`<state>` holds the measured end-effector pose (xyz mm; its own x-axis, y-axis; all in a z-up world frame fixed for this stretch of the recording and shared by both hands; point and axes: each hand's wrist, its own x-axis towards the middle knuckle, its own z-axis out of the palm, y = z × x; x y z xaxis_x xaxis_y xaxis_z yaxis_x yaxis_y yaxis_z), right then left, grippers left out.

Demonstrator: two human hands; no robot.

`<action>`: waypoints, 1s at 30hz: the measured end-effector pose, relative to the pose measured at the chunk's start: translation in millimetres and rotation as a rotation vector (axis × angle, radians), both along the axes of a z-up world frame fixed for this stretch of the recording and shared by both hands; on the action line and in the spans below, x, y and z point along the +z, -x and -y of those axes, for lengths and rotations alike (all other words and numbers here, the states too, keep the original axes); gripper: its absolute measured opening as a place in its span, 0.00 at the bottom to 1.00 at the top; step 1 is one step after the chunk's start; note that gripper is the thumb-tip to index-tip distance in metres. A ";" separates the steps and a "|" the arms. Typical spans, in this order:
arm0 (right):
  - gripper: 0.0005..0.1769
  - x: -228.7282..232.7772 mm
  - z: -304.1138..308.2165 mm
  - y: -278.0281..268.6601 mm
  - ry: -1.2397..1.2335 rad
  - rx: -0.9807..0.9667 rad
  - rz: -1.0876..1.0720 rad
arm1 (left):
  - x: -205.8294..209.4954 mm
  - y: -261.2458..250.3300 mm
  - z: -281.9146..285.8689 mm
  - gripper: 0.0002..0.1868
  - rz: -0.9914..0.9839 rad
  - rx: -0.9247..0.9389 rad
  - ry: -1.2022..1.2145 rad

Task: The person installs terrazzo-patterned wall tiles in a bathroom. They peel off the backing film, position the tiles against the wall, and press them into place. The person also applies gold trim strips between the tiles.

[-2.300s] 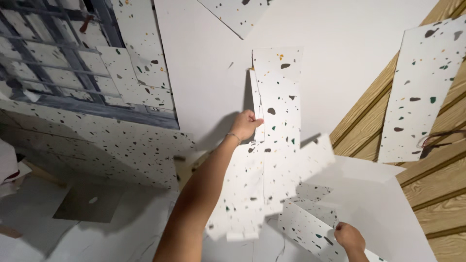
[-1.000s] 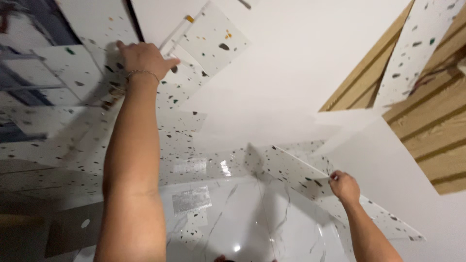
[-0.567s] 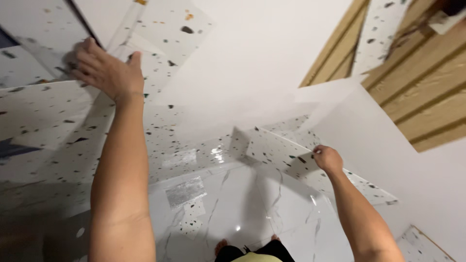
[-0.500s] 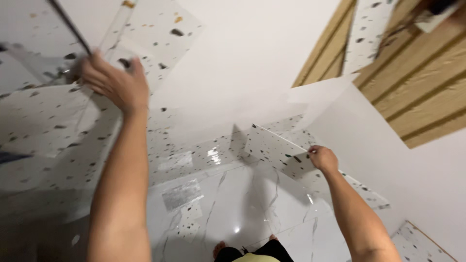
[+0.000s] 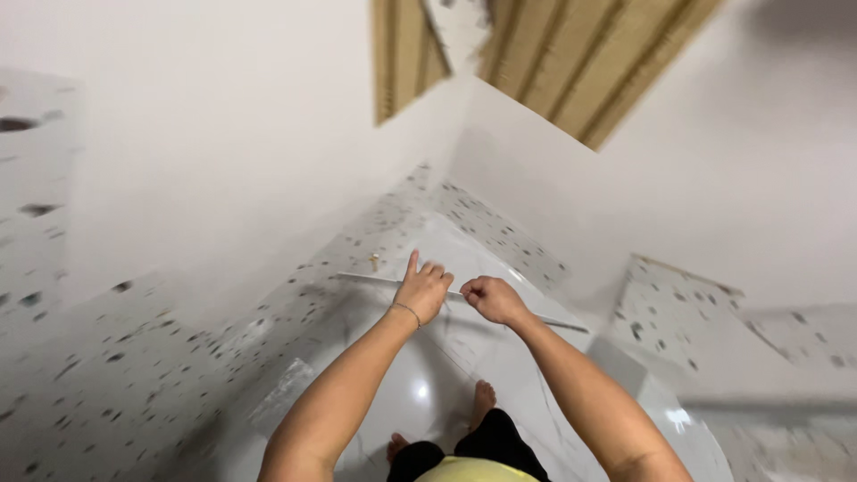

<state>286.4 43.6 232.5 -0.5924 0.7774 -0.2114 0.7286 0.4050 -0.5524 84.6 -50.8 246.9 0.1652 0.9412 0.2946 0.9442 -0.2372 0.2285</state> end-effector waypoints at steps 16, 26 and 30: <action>0.23 -29.2 -67.4 -284.9 -0.040 -0.498 0.089 | 10.7 -39.4 -69.3 0.13 0.091 -0.075 0.105; 0.35 -19.3 -37.9 -376.4 0.247 -0.990 -0.491 | 105.7 -78.4 -134.0 0.06 0.185 -0.167 0.223; 0.23 7.1 -13.3 -383.2 0.368 -1.136 -0.853 | 118.0 -87.2 -177.4 0.06 0.290 -0.196 0.240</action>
